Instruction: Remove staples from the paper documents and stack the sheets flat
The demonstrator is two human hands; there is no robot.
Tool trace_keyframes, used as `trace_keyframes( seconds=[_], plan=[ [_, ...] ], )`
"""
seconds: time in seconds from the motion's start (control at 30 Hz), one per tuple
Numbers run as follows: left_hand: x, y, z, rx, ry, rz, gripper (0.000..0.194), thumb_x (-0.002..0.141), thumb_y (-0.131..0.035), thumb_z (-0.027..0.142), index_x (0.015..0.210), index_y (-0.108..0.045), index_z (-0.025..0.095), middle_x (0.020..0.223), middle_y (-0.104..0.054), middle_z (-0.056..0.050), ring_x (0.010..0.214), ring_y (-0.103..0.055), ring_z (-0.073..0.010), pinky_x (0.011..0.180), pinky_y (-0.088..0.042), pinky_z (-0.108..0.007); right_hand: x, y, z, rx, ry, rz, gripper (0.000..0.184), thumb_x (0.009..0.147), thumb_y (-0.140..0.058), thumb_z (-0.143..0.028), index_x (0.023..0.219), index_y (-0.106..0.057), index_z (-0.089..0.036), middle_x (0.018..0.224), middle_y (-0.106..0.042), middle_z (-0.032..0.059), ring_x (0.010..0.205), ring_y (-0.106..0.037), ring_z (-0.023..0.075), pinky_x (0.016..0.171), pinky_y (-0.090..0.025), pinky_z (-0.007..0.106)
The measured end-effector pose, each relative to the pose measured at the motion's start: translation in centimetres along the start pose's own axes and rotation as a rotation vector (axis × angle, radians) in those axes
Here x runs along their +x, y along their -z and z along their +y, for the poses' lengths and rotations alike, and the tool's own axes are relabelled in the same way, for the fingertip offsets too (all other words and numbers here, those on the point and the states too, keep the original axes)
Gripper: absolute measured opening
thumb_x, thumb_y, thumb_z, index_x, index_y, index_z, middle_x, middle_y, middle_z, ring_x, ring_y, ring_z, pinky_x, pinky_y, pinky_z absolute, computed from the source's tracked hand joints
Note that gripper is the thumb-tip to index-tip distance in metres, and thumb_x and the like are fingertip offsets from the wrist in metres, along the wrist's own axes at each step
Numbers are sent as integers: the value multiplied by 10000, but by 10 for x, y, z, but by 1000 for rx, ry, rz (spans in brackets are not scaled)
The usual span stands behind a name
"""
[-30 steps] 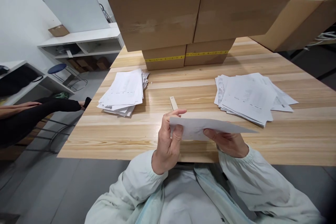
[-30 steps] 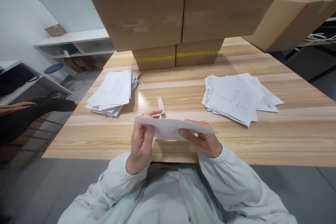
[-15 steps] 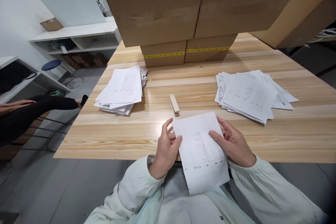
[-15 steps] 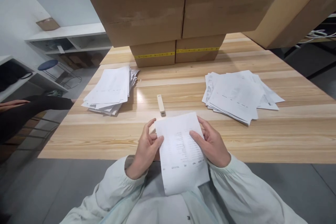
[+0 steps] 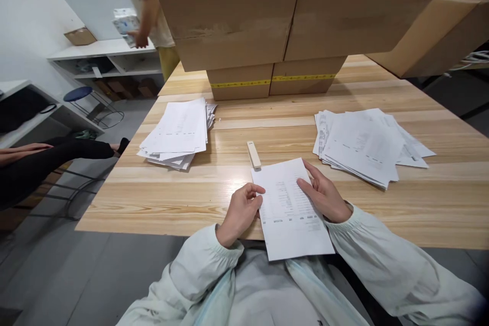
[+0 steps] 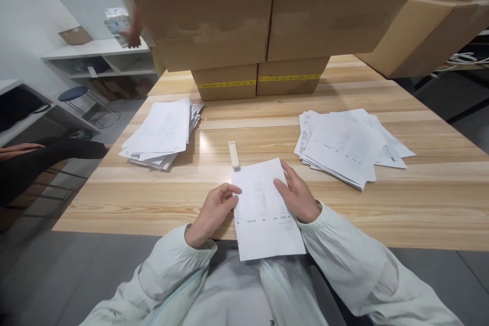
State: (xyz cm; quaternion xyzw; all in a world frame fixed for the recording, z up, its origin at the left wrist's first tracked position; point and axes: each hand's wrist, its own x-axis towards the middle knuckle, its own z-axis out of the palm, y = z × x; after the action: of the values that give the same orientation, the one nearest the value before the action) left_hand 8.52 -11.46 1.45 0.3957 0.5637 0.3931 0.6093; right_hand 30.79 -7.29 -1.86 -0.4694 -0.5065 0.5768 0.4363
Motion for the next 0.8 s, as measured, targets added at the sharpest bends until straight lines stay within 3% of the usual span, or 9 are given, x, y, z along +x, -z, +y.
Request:
trace_keyframes(
  seconds=[0.27, 0.4, 0.47, 0.53, 0.6, 0.7, 0.8],
  plan=[
    [5, -2, 5, -64, 95, 0, 179, 664, -601, 120, 835, -651, 135, 598, -540, 39, 489, -501, -80, 458, -421, -195, 5, -1, -6, -113, -4, -32, 763, 890, -611, -524, 1519, -303, -219, 1043, -759, 84, 808, -739, 208, 656, -578, 337],
    [6, -1, 7, -76, 105, -3, 196, 666, -588, 89, 847, -658, 119, 577, -530, 42, 486, -489, -72, 451, -409, -184, 17, 31, -28, -672, 6, -96, 652, 881, -583, -542, 1436, -481, -215, 833, -759, 50, 639, -680, 220, 608, -527, 363],
    [7, -1, 8, -85, 110, -7, 194, 669, -593, 87, 848, -661, 115, 573, -528, 42, 490, -491, -72, 454, -410, -182, 30, 48, -48, -994, 81, -10, 563, 870, -581, -517, 1355, -581, -230, 827, -753, 62, 638, -661, 238, 632, -507, 392],
    [7, 0, 8, -92, 108, -10, 193, 672, -602, 90, 853, -666, 114, 570, -524, 42, 491, -490, -71, 457, -408, -181, 48, 53, -71, -1161, 195, 64, 507, 886, -545, -489, 1322, -616, -241, 881, -749, 80, 683, -662, 252, 661, -494, 405],
    [7, 0, 7, -95, 104, -12, 194, 677, -603, 89, 859, -667, 112, 568, -522, 43, 489, -486, -69, 458, -402, -180, 69, 38, -92, -1188, 324, 19, 474, 920, -493, -457, 1316, -622, -230, 958, -743, 94, 774, -670, 258, 710, -490, 398],
    [8, -1, 6, -80, 99, 3, 203, 680, -596, 87, 869, -666, 109, 560, -512, 48, 481, -475, -68, 456, -398, -180, 103, -14, -106, -1202, 473, -137, 416, 965, -430, -378, 1251, -656, -177, 1139, -710, 121, 1034, -634, 277, 863, -461, 386],
    [9, -2, 5, -68, 93, 22, 214, 679, -594, 91, 880, -666, 111, 559, -498, 54, 477, -465, -67, 457, -405, -182, 133, -75, -97, -1246, 424, -264, 393, 1000, -377, -348, 1124, -705, -172, 1171, -698, 115, 1119, -584, 267, 908, -416, 354]
  ],
)
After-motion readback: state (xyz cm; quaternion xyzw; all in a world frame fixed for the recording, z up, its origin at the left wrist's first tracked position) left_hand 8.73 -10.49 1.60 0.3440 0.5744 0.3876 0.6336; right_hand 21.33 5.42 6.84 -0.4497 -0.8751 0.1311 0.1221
